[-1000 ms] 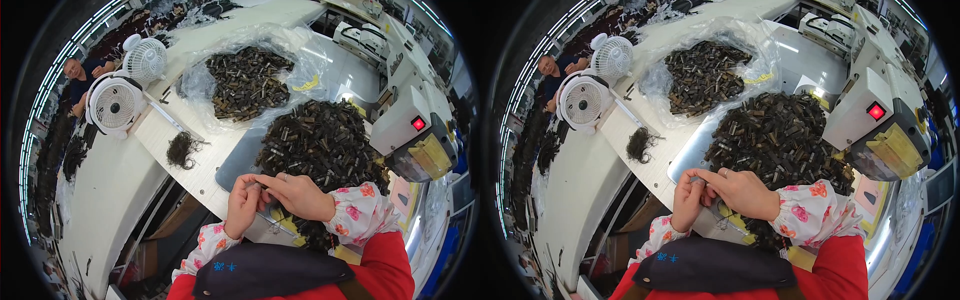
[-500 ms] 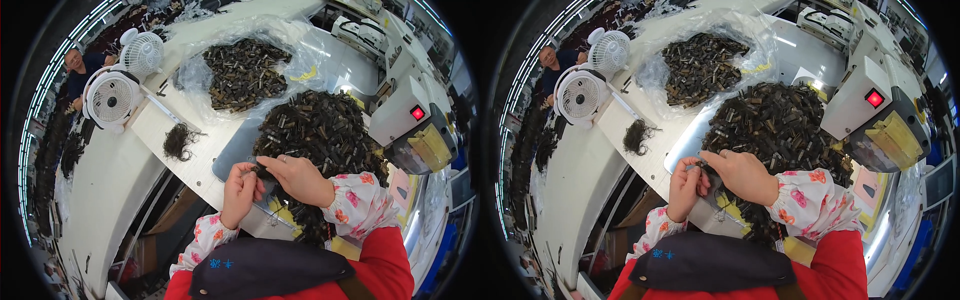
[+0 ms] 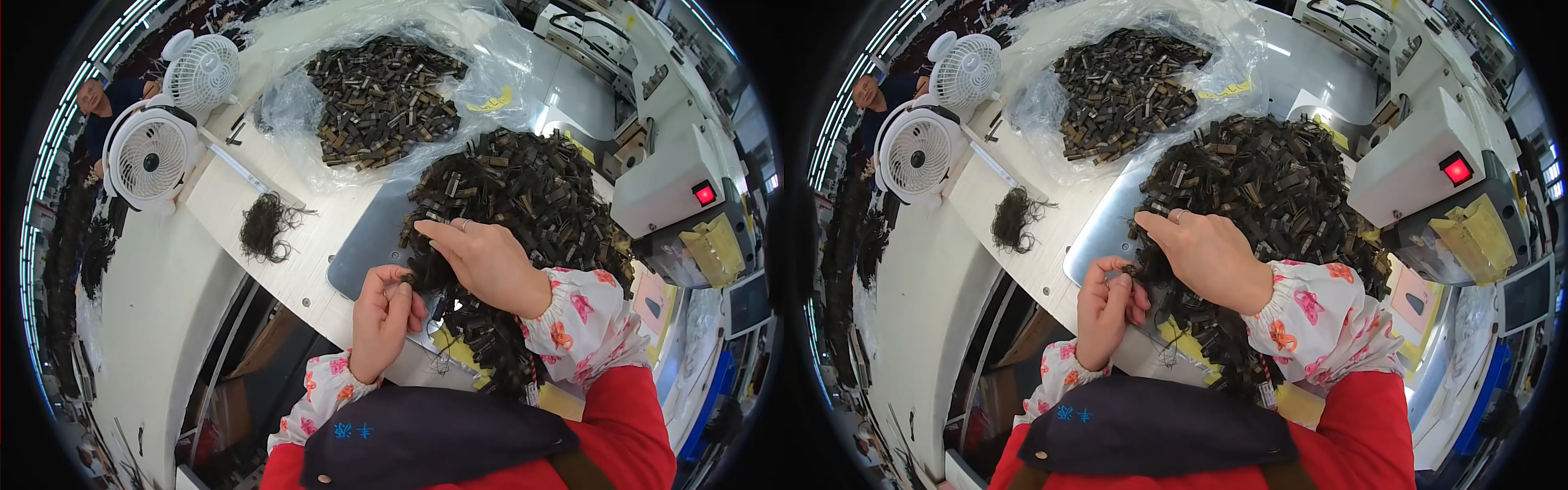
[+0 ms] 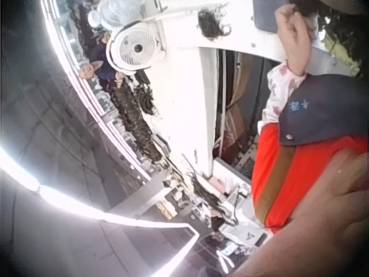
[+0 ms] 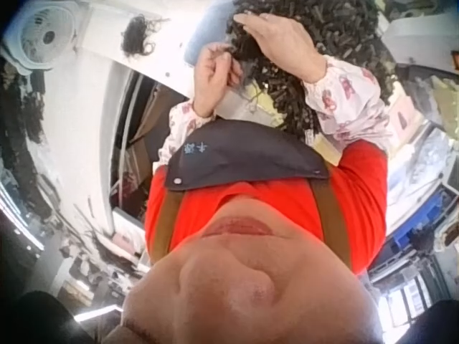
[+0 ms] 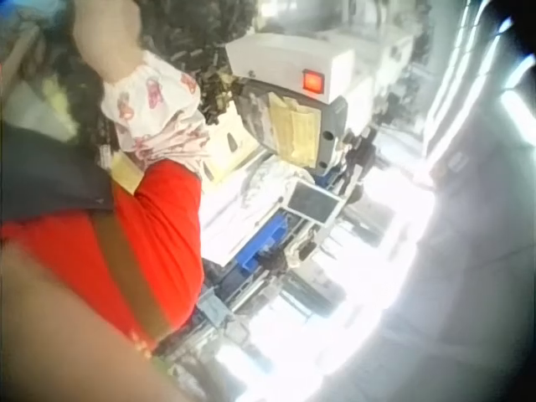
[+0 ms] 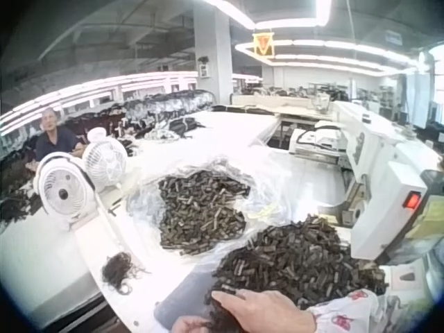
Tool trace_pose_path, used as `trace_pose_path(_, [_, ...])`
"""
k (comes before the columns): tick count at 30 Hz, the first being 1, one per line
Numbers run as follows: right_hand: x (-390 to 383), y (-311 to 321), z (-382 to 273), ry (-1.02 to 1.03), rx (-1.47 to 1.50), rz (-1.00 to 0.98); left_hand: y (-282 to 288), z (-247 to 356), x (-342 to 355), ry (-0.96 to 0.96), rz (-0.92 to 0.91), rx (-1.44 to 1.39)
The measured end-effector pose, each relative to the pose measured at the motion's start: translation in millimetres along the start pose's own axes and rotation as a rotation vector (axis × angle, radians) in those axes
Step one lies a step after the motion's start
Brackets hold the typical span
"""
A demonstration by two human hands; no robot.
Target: Trimming excess threads and sorting small leather parts at a workshop station.
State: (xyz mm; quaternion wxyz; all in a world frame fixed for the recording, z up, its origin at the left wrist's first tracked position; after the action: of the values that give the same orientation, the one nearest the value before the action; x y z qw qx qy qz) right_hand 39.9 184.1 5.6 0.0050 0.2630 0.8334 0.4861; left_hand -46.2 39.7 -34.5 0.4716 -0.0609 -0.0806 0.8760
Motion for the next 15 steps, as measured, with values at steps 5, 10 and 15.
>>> trace_pose_path(5, [-24, 2, -20, 0.054, -0.069, -0.111, 3, -3, 0, -0.020, -0.012, 0.013])
trace_pose_path(10, [-35, 10, -30, 0.054, -0.100, -0.223, 2, -2, -3, 0.016, -0.010, -0.055])
trace_pose_path(15, [-12, 6, -20, 0.022, -0.030, -0.137, 2, 1, -3, 0.030, -0.021, -0.088])
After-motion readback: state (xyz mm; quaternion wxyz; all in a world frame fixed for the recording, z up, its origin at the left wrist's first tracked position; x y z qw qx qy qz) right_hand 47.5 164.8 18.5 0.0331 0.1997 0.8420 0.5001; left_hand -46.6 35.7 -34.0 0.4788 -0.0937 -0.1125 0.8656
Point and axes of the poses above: each hand's wrist, its own x-axis towards the middle knuckle, its own y-axis out of the back of the hand, z = x × y, the point moved 2 cm from there along x, towards the middle knuckle, and after that the axes turned 9 degrees about -y, right-handed, at the moved point
